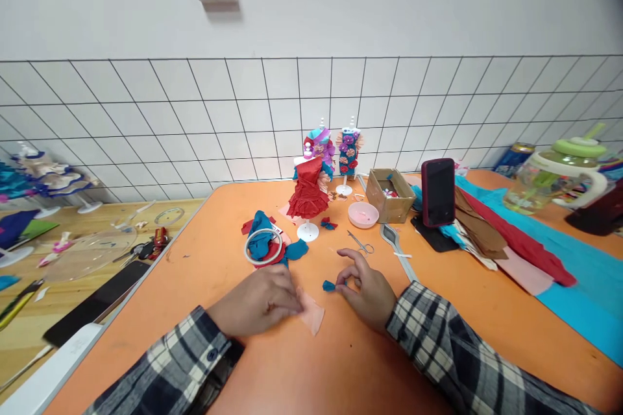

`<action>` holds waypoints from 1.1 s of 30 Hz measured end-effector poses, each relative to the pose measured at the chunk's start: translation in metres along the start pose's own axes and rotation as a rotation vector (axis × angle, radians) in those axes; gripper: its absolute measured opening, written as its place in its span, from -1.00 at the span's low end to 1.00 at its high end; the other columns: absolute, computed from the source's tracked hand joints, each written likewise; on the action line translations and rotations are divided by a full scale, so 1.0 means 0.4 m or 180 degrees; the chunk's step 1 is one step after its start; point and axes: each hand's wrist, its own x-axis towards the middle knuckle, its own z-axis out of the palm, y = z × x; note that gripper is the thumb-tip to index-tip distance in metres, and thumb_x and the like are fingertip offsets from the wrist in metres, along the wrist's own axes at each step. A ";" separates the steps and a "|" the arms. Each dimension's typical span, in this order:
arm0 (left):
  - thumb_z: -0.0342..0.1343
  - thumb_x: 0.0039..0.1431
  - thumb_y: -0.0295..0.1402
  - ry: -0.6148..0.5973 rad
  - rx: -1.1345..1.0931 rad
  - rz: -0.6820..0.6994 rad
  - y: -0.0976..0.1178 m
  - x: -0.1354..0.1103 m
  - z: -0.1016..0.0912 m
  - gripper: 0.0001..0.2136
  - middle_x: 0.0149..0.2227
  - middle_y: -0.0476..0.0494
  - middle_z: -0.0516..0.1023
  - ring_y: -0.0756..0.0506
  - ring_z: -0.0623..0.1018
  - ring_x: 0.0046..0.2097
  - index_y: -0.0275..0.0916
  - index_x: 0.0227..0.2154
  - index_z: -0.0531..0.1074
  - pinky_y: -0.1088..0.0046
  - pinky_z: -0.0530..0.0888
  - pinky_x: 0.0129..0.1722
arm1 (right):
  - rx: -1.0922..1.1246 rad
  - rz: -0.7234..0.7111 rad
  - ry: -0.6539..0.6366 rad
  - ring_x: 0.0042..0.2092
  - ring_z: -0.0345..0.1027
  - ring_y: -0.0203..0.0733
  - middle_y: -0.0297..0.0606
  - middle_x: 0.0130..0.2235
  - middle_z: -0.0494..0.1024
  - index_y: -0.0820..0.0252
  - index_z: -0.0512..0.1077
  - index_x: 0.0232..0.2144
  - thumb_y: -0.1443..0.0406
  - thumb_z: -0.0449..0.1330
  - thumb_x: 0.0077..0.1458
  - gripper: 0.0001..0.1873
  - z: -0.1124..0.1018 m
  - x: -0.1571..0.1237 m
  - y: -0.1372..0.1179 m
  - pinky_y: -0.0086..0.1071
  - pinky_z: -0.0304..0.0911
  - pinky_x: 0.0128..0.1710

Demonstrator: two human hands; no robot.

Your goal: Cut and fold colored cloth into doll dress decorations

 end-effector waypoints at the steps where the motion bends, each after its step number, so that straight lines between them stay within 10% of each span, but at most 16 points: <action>1: -0.01 0.28 -0.34 -0.0109 0.0053 0.0034 0.008 -0.003 0.009 -0.80 -0.28 -0.11 0.58 -0.10 0.45 -0.19 -0.08 -0.23 0.54 0.36 0.33 -0.18 | 0.0086 -0.0026 0.0041 -0.45 0.29 -0.31 -0.46 -0.35 0.54 0.05 0.04 0.11 0.41 0.13 0.00 -0.37 -0.001 0.000 -0.001 -0.43 0.11 -0.41; 8: 0.04 0.26 -0.23 0.0088 0.0249 -0.0498 0.044 0.059 0.107 -0.83 -0.30 -0.08 0.52 -0.12 0.44 -0.13 -0.10 -0.30 0.52 0.31 0.24 -0.10 | 0.0421 -0.0452 0.0046 -0.54 0.15 -0.35 -0.48 -0.39 0.55 0.05 0.08 0.10 0.42 0.16 -0.01 -0.37 0.001 -0.005 -0.004 -0.43 0.11 -0.46; 21: 0.18 0.09 -0.09 0.0042 -0.0496 -0.0878 0.024 0.073 0.104 -0.73 0.12 -0.04 0.42 -0.21 0.32 0.19 -0.02 -0.16 0.48 0.09 -0.23 0.24 | 0.0374 -0.0594 -0.0026 -0.24 0.43 -0.22 -0.44 -0.38 0.56 0.06 0.17 0.01 0.43 0.17 -0.01 -0.47 -0.010 0.001 -0.002 -0.26 0.23 -0.10; 25: -0.11 0.33 -0.32 0.0170 -0.0469 -0.0799 0.023 0.088 0.104 -0.75 -0.01 0.02 0.53 -0.10 0.37 0.16 -0.08 -0.30 0.50 0.10 -0.22 0.25 | 0.0363 -0.0500 0.0113 -0.22 0.43 -0.20 -0.40 -0.37 0.56 0.10 0.15 0.02 0.39 0.16 0.02 -0.50 -0.009 0.009 0.003 -0.25 0.22 -0.11; 28: 0.08 0.22 -0.32 0.0404 -0.0329 -0.0833 0.033 0.095 0.117 -0.90 -0.09 0.00 0.56 -0.12 0.42 0.11 -0.09 -0.28 0.50 0.12 -0.15 0.26 | 0.0396 -0.0455 0.0123 -0.24 0.42 -0.21 -0.39 -0.36 0.56 0.11 0.15 0.03 0.39 0.15 0.02 -0.49 -0.008 0.012 0.004 -0.26 0.23 -0.14; 33: 0.34 -0.13 -0.08 0.0515 -0.0156 -0.0961 0.043 0.089 0.129 -0.47 0.02 -0.12 0.51 -0.25 0.38 0.15 -0.08 -0.05 0.43 0.04 -0.16 0.25 | 0.0427 -0.0529 -0.0137 -0.20 0.42 -0.20 -0.39 -0.36 0.56 0.10 0.19 0.00 0.42 0.17 0.00 -0.51 -0.013 0.006 -0.004 -0.27 0.21 -0.11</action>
